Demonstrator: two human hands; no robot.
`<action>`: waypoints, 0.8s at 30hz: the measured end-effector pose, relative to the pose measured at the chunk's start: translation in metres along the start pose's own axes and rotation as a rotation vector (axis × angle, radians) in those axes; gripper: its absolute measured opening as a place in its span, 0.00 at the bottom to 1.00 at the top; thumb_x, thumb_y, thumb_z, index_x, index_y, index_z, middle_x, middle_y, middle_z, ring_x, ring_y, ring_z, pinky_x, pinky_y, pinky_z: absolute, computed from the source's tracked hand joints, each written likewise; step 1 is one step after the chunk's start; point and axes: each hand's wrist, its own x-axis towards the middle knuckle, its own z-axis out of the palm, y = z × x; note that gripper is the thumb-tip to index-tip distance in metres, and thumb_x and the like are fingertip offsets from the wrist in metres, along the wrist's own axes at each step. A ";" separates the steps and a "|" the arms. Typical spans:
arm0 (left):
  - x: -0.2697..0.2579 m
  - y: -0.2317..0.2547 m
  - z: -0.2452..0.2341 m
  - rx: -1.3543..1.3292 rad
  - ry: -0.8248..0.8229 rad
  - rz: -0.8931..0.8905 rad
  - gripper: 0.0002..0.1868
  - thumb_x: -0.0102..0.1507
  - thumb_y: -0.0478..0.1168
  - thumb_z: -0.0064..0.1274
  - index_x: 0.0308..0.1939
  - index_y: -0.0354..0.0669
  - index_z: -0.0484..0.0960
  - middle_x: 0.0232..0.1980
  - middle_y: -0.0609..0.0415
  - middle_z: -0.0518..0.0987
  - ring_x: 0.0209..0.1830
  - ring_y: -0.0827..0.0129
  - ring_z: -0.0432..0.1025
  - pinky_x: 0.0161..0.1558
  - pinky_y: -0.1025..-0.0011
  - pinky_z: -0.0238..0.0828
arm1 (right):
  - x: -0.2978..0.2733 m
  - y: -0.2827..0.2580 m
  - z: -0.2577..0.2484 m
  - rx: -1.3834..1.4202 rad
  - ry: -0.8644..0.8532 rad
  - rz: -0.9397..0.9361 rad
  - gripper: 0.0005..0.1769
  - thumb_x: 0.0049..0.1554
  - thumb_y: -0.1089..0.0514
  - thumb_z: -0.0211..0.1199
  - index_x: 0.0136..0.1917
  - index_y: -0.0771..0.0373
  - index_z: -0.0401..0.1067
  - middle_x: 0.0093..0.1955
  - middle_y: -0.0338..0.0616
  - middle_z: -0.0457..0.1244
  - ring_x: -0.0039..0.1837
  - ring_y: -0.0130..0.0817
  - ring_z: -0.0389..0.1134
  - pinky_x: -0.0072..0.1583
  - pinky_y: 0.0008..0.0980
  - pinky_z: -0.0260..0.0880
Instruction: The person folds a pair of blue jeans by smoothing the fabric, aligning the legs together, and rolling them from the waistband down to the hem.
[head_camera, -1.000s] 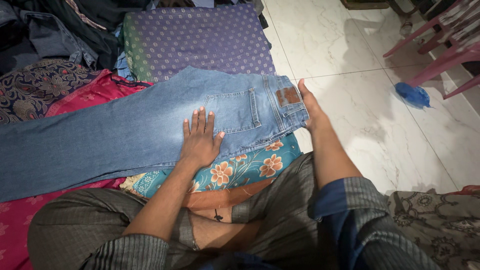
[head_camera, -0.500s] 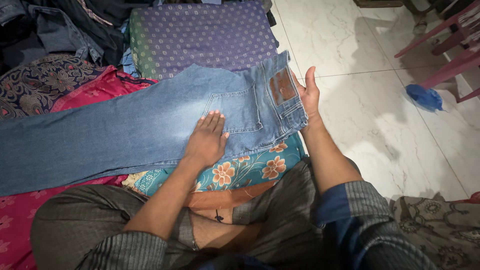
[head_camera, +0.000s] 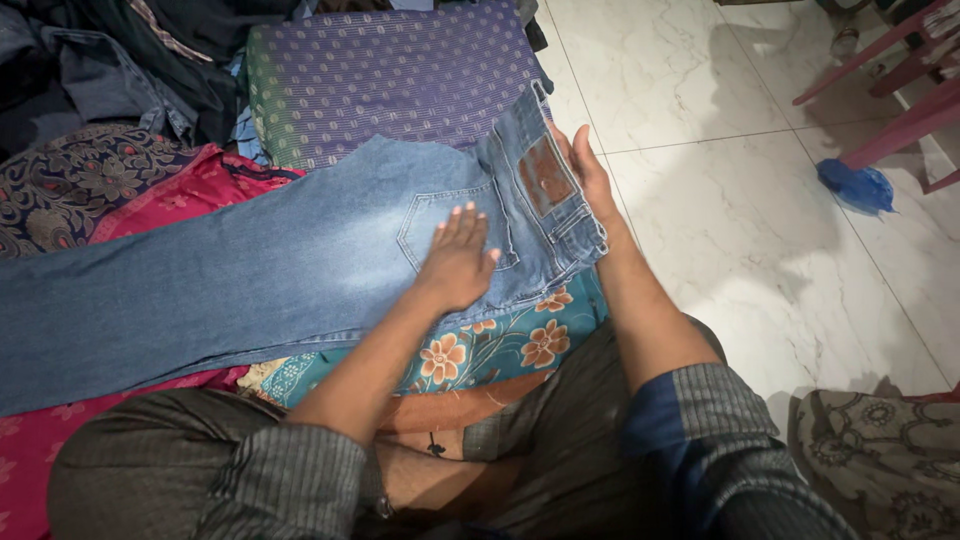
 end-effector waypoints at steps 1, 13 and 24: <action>0.006 0.005 0.006 -0.020 0.028 0.058 0.39 0.71 0.56 0.28 0.80 0.35 0.46 0.84 0.38 0.40 0.84 0.47 0.30 0.78 0.52 0.26 | 0.001 0.002 0.000 -0.023 -0.010 -0.064 0.48 0.66 0.28 0.43 0.85 0.61 0.46 0.82 0.52 0.52 0.81 0.44 0.54 0.82 0.47 0.51; -0.016 0.078 0.023 -1.716 0.261 -0.235 0.44 0.69 0.65 0.20 0.82 0.44 0.40 0.84 0.49 0.43 0.84 0.60 0.39 0.78 0.65 0.31 | 0.033 0.045 0.000 -0.775 0.115 -0.097 0.48 0.67 0.27 0.28 0.87 0.55 0.25 0.88 0.51 0.15 0.87 0.46 0.12 0.82 0.49 0.22; -0.027 0.043 0.012 -2.403 0.444 -0.238 0.33 0.71 0.61 0.29 0.71 0.45 0.67 0.73 0.52 0.69 0.73 0.58 0.64 0.72 0.55 0.59 | 0.074 0.118 0.063 -1.758 0.145 0.127 0.48 0.65 0.27 0.29 0.85 0.60 0.30 0.87 0.55 0.22 0.87 0.52 0.19 0.79 0.60 0.17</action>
